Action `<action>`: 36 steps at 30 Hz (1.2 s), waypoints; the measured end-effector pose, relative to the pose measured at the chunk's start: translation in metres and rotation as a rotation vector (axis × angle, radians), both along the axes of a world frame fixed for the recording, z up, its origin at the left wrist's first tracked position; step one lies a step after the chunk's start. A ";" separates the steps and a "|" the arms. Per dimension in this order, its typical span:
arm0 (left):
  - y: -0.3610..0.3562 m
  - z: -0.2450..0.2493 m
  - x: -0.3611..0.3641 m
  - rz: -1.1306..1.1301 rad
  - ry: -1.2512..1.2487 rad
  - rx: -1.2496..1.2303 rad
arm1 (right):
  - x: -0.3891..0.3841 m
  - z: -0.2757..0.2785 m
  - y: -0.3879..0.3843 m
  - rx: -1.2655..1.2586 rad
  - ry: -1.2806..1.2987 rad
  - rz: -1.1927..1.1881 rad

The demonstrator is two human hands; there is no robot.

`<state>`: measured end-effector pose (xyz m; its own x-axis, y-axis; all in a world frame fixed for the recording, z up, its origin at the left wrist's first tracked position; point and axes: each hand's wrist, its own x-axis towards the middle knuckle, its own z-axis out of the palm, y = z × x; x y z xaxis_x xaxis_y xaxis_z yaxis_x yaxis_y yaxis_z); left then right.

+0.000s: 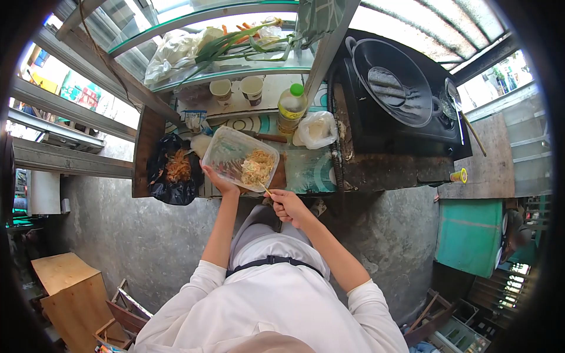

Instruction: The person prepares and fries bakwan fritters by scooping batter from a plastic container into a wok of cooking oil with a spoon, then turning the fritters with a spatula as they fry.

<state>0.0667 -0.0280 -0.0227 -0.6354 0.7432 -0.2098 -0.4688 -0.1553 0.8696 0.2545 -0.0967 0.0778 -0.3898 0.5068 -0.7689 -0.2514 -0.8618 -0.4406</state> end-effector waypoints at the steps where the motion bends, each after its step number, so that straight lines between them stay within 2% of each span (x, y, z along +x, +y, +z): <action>1: 0.002 -0.012 -0.006 0.018 0.007 -0.017 | 0.001 0.000 0.000 0.012 -0.012 -0.005; 2: 0.002 -0.025 -0.008 0.085 -0.065 -0.121 | 0.002 -0.001 -0.002 0.045 -0.064 -0.012; 5: -0.004 -0.042 -0.021 0.053 -0.040 -0.133 | 0.006 -0.004 -0.010 0.160 -0.202 -0.039; 6: -0.006 -0.033 -0.018 0.141 -0.069 -0.171 | 0.008 -0.005 -0.013 0.207 -0.232 -0.051; 10: -0.022 -0.026 -0.026 0.018 0.205 -0.242 | 0.018 -0.006 -0.020 0.265 -0.224 -0.121; 13: -0.035 0.004 -0.012 0.225 0.605 -0.674 | 0.027 -0.004 -0.019 0.281 -0.199 -0.182; 14: -0.042 0.019 0.000 0.251 0.718 -0.688 | 0.031 -0.003 -0.019 0.300 -0.199 -0.206; 17: -0.063 0.016 0.050 0.004 0.471 -0.152 | 0.047 0.010 -0.015 0.322 -0.175 -0.288; 19: -0.077 0.093 0.102 -0.574 0.278 -0.288 | 0.063 0.020 -0.014 0.367 -0.152 -0.348; 21: -0.081 0.082 0.147 -0.958 0.124 -0.263 | 0.086 0.028 -0.014 0.415 -0.151 -0.375; 23: -0.082 0.081 0.195 -0.981 0.052 -0.232 | 0.114 0.034 -0.016 0.454 -0.183 -0.416; 27: -0.079 0.093 0.275 -0.965 -0.134 -0.176 | 0.193 0.040 -0.026 0.550 -0.213 -0.343; 32: -0.089 0.111 0.366 -0.863 0.078 -0.124 | 0.285 0.051 -0.038 0.564 -0.311 -0.194; 36: -0.088 0.098 0.409 -0.735 0.068 -0.140 | 0.353 0.067 -0.019 0.750 -0.670 0.023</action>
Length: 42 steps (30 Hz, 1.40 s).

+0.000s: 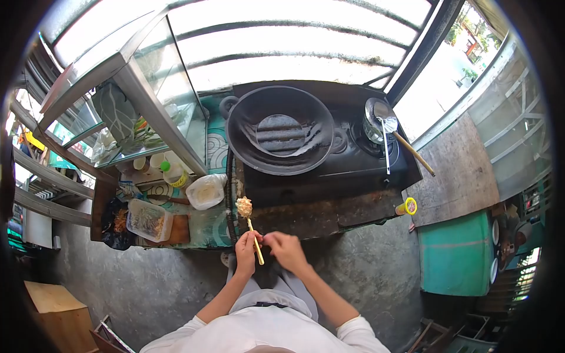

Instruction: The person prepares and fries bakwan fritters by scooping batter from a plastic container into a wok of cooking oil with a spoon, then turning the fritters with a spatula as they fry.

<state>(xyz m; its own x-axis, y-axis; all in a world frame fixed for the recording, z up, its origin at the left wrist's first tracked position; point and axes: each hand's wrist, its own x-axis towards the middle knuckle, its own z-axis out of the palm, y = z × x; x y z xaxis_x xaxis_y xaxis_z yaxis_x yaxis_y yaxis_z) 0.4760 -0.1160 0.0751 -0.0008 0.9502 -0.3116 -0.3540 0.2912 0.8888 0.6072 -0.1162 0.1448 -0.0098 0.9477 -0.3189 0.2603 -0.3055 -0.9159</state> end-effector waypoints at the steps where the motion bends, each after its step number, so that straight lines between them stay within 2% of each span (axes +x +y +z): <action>1: 0.002 -0.002 0.005 0.038 0.031 -0.020 | 0.013 -0.001 0.018 0.222 -0.167 -0.023; 4: 0.007 -0.001 0.004 0.088 0.048 -0.026 | 0.052 0.008 0.091 0.642 -0.519 -0.009; 6: 0.013 0.003 -0.004 0.071 0.008 -0.027 | 0.062 0.003 0.152 0.742 -0.786 0.049; 8: 0.016 0.004 -0.019 0.048 -0.055 -0.045 | 0.065 -0.015 0.210 0.731 -0.974 0.104; 11: 0.022 0.005 -0.034 0.020 -0.094 -0.078 | 0.067 -0.028 0.266 0.540 -1.145 0.256; 14: 0.025 0.012 -0.045 0.068 -0.107 -0.127 | 0.066 -0.034 0.287 0.388 -1.120 0.292; 17: 0.032 0.009 -0.055 0.095 -0.057 -0.119 | 0.067 -0.038 0.298 0.379 -1.124 0.270; 22: 0.051 0.007 -0.060 0.087 -0.004 -0.101 | 0.073 -0.042 0.307 0.440 -1.140 0.295; 27: 0.079 0.026 -0.044 0.119 0.095 -0.066 | 0.093 -0.040 0.315 0.512 -1.132 0.398; 31: 0.087 0.036 -0.014 0.214 0.128 -0.023 | 0.115 -0.024 0.307 0.615 -0.748 0.474; 32: 0.087 0.041 -0.004 0.240 0.135 -0.013 | 0.121 -0.009 0.294 0.706 -0.652 0.427; 35: 0.087 0.045 0.015 0.286 0.160 -0.022 | 0.152 0.025 0.257 0.777 -0.498 0.321; 37: 0.087 0.046 0.026 0.300 0.161 -0.029 | 0.185 0.047 0.216 0.917 -0.655 -0.018; 39: 0.087 0.050 0.035 0.306 0.152 -0.024 | 0.244 0.039 0.188 0.839 -0.813 -0.387; 41: 0.088 0.055 0.040 0.288 0.176 -0.001 | 0.298 0.014 0.168 0.441 -1.252 -0.673; 42: 0.090 0.057 0.043 0.276 0.189 0.011 | 0.320 0.002 0.162 0.270 -1.224 -0.663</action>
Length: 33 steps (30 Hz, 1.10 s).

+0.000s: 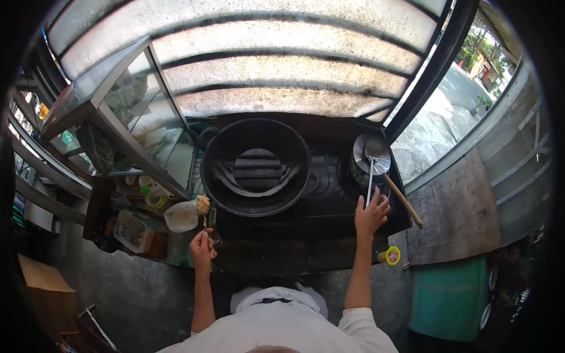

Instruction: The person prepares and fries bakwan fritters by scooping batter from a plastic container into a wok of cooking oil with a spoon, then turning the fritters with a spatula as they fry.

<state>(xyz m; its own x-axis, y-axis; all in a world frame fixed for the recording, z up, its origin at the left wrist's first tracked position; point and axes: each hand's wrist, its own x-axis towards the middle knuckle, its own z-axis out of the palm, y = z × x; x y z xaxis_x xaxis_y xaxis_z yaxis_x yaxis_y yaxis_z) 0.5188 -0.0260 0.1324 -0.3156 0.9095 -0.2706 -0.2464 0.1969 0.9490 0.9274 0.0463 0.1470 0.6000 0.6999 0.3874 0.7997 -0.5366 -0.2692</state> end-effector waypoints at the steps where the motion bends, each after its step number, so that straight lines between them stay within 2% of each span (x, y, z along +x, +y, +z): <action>1: 0.002 0.003 0.003 -0.022 -0.005 0.009 | 0.022 -0.015 -0.004 -0.118 0.087 -0.066; 2: 0.005 0.007 0.005 -0.042 -0.009 0.018 | 0.047 -0.049 -0.004 -0.095 -0.022 -0.051; 5: 0.022 0.021 0.012 -0.164 0.021 0.044 | 0.063 -0.046 -0.001 0.071 1.108 0.132; 6: 0.031 0.027 0.013 -0.213 0.038 0.052 | 0.061 -0.052 0.007 0.188 1.240 0.098; 9: 0.052 0.042 0.016 -0.361 0.203 0.014 | 0.099 -0.087 0.016 0.251 1.571 0.277; 10: 0.061 0.039 0.015 -0.396 0.214 0.024 | 0.090 -0.075 0.012 0.322 1.542 0.236; 13: 0.092 0.046 0.016 -0.540 0.451 0.059 | 0.054 -0.039 -0.003 0.350 1.122 0.186; 14: 0.104 0.045 0.015 -0.565 0.509 0.084 | 0.049 -0.040 -0.003 0.407 0.920 0.242; 17: 0.139 0.052 0.017 -0.650 0.741 0.138 | 0.000 0.015 -0.023 0.453 0.776 0.447; 20: 0.172 0.054 0.020 -0.732 0.908 0.049 | -0.026 0.031 -0.032 0.383 0.581 0.651; 23: 0.200 0.040 0.020 -0.796 0.993 0.009 | -0.053 0.041 -0.043 0.239 0.355 0.754; 26: 0.218 0.025 0.021 -0.824 1.116 -0.013 | -0.070 0.036 -0.049 0.134 0.377 0.769; 33: 0.222 0.018 0.027 -0.888 1.180 -0.042 | -0.087 0.023 -0.052 0.034 0.265 0.814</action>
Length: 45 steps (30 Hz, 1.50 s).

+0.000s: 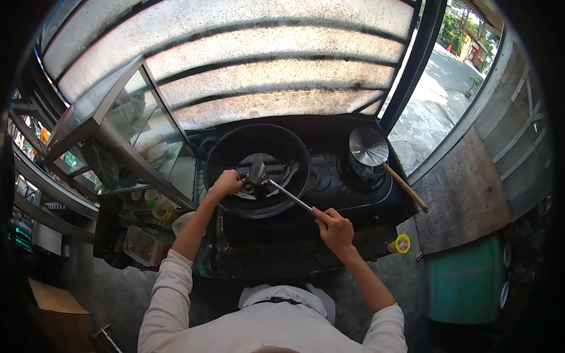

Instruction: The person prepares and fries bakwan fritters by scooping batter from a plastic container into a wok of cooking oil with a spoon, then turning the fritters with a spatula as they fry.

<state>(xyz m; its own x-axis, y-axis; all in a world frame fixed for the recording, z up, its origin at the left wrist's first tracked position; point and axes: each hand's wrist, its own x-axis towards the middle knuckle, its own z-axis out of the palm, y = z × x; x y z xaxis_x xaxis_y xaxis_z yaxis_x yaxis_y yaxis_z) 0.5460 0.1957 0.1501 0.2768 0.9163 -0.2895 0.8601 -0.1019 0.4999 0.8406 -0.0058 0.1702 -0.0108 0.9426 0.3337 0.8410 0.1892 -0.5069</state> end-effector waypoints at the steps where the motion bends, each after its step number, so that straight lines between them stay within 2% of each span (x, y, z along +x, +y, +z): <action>1: 0.000 -0.001 0.001 -0.001 0.006 0.002 | -0.001 -0.001 0.000 -0.002 -0.012 0.000; 19: 0.002 -0.013 0.004 0.009 -0.045 -0.022 | -0.003 -0.005 0.001 -0.025 -0.099 0.006; 34: 0.007 -0.021 0.007 0.019 -0.100 -0.060 | -0.023 0.022 0.013 0.039 -0.471 0.093; 45: 0.009 -0.019 0.004 0.013 -0.107 -0.055 | -0.030 0.038 0.011 0.022 -0.505 0.116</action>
<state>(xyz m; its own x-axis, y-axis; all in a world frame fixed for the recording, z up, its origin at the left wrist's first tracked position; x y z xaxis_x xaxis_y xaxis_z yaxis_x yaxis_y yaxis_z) 0.5503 0.2044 0.1307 0.2975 0.9034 -0.3089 0.8023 -0.0612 0.5938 0.8106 0.0052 0.2083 -0.2795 0.9186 0.2795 0.9527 0.3016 -0.0385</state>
